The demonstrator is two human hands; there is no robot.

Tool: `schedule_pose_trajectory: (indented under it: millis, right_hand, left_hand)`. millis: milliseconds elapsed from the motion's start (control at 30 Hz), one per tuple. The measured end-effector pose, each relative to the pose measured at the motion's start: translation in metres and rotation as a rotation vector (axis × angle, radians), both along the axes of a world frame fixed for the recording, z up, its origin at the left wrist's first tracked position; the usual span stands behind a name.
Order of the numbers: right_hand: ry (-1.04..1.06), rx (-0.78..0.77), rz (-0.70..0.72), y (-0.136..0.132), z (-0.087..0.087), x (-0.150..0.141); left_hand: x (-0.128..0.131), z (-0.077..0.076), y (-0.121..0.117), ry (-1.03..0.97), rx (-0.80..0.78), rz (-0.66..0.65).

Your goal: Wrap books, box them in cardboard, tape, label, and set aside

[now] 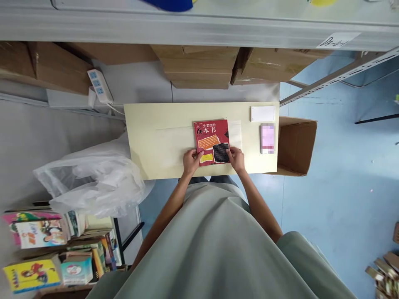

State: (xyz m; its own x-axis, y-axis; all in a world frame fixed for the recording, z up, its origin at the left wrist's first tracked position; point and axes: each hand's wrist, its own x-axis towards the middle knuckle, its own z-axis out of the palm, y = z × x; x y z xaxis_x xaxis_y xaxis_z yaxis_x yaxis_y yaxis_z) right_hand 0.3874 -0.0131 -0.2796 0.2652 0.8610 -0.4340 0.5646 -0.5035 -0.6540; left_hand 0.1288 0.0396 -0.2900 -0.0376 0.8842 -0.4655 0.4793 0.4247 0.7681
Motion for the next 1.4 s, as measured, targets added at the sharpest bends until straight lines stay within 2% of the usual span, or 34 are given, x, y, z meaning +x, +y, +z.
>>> schedule_pose_trajectory:
  millis: [133,333,433,567,667,733,867,1000,1133,1233,1300,1400]
  right_hand:
    - [-0.154,-0.012,0.030,-0.001,-0.002,-0.011]
    - [-0.250,-0.026,0.064,-0.001,-0.003,-0.020]
    - [-0.294,-0.037,0.075,0.000,-0.004,-0.024]
    - [-0.318,-0.010,0.071,0.006,-0.004,-0.027]
    - [-0.248,-0.028,0.075,0.008,-0.001,-0.019]
    - [-0.223,-0.022,0.040,0.006,0.000,-0.007]
    - [-0.321,0.063,-0.167,0.001,-0.003,0.016]
    - [-0.217,0.080,-0.239,0.005,-0.012,0.024]
    - [-0.181,0.047,-0.290,0.015,-0.011,0.025]
    - [-0.104,0.137,-0.292,0.016,0.000,0.019]
    - [-0.032,0.236,-0.232,0.016,0.008,0.008]
    - [0.077,0.308,-0.044,0.020,0.014,-0.017]
  left_hand:
    - [-0.007,-0.004,0.005,-0.140,-0.115,0.124]
    - [-0.012,-0.004,0.005,-0.170,-0.110,0.127]
    - [-0.010,-0.003,0.004,-0.210,-0.115,0.172]
    - [-0.008,-0.004,0.005,-0.232,-0.126,0.225]
    - [-0.007,-0.005,0.005,-0.203,-0.119,0.224]
    - [-0.006,-0.007,0.005,-0.195,-0.109,0.245]
    - [-0.004,-0.010,0.004,-0.224,-0.093,0.289]
    - [-0.007,-0.013,0.004,-0.299,-0.069,0.350]
    - [-0.012,-0.013,0.003,-0.314,-0.076,0.333]
    - [-0.015,-0.014,0.003,-0.242,-0.061,0.269]
    - [-0.016,-0.016,0.003,-0.159,-0.028,0.216]
    - [-0.018,-0.018,0.004,0.004,0.016,0.149]
